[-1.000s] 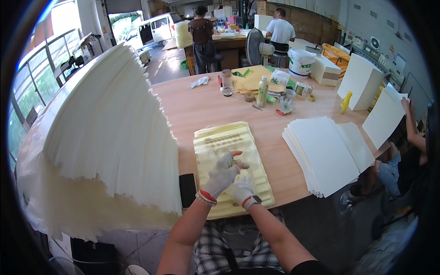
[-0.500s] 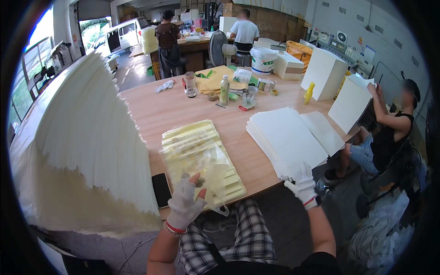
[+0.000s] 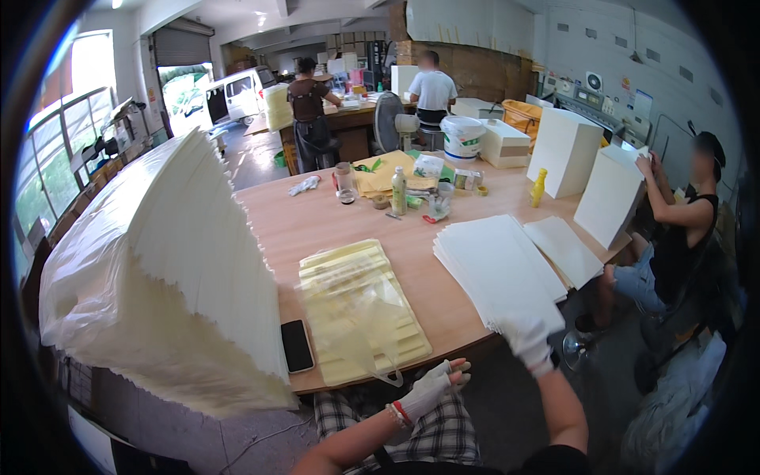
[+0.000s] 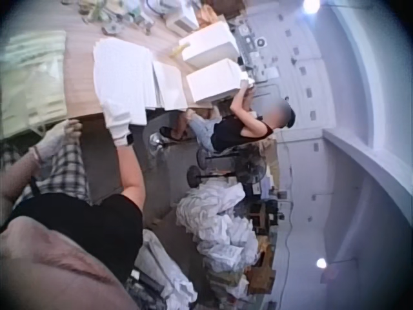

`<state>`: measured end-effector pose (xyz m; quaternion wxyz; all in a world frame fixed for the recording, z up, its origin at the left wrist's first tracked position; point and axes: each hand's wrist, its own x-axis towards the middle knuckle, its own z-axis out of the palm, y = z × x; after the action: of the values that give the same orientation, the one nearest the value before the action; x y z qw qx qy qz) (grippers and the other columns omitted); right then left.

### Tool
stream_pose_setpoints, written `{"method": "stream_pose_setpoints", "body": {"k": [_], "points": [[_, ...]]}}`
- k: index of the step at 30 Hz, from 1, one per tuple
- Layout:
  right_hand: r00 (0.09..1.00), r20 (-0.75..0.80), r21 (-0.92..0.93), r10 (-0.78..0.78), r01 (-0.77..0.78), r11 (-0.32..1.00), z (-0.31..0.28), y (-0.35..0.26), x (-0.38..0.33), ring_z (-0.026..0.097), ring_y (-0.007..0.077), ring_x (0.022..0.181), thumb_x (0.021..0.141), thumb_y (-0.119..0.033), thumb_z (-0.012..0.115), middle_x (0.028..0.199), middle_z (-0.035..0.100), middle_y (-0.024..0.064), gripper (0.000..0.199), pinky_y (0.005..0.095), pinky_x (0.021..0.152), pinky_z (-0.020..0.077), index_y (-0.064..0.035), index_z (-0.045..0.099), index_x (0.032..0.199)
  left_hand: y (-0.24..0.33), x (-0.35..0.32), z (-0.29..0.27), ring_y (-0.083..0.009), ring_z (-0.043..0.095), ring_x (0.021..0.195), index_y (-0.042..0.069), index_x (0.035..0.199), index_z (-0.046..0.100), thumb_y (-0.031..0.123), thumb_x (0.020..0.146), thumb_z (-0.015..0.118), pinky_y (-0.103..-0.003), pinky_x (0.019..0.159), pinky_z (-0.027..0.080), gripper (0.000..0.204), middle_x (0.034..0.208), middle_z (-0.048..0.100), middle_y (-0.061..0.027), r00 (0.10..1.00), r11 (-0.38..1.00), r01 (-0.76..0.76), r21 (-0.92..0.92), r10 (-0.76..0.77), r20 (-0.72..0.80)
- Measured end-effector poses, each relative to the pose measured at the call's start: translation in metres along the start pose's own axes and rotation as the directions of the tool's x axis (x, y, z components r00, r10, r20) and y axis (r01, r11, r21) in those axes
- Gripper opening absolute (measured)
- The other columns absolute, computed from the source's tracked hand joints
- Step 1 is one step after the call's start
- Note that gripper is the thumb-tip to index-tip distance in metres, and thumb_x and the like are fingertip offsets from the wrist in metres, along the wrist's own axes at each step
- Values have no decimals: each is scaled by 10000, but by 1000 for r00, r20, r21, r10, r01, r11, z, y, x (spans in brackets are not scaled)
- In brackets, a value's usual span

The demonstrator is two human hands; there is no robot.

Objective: The person sits at a table and repeatedly picks up white rectangular sheets, places them into yellow plastic sleeves, and stacks the wrapped items. The person also handles stacks of unwrapped sheets and sleeves on the table.

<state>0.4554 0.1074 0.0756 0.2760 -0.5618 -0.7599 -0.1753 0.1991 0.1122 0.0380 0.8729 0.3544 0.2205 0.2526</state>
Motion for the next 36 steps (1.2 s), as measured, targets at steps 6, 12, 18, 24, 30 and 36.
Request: {"method": "stream_pose_setpoints", "body": {"k": [6,12,18,24,30,36], "points": [[845,399,781,-356,-110,615,-64,-88,-4,606,263,894,842,-324,600,951,628,128,336,377,815,467,-24,599,994,3,-3,-30,-125,515,993,24,1287,396,128,853,526,-271,859,440,465,1149,532,-54,997,985,76,158,-74,-18],[564,704,670,432,-324,-668,14,-46,-103,603,244,940,861,-335,576,1055,604,134,442,417,807,519,3,530,1142,36,-42,-1,-278,610,894,17,1318,353,150,702,584,-348,776,494,671,1192,516,-189,990,368,39,929,113,-86],[651,423,903,631,-360,-234,51,-171,-61,547,218,1017,899,-232,534,1125,566,119,402,333,869,453,25,465,1201,-29,-57,29,-457,371,1189,-105,1243,378,233,612,645,-506,968,342,764,1303,341,-325,779,-357,33,934,595,200],[746,217,862,630,-449,234,16,-144,-42,596,189,874,804,-185,654,980,624,115,364,318,774,485,53,557,1062,62,-56,-8,-498,357,1188,-2,1158,502,222,641,687,-568,1025,223,593,1250,388,-325,496,-397,56,916,807,320],[890,208,582,405,-445,681,-8,-128,-54,635,274,811,694,-174,753,923,644,130,345,328,722,511,-43,630,988,159,-37,-98,-204,551,983,-25,1184,503,167,778,633,-400,906,401,468,1075,589,-143,834,526,-100,845,508,-218],[847,497,284,191,-366,886,29,-132,-37,618,322,751,692,-248,660,906,630,145,358,418,663,508,-75,613,1001,81,-1,-64,-262,614,860,73,1048,597,149,772,621,-332,784,484,287,923,631,-109,658,-27,-350,936,704,267]]}}
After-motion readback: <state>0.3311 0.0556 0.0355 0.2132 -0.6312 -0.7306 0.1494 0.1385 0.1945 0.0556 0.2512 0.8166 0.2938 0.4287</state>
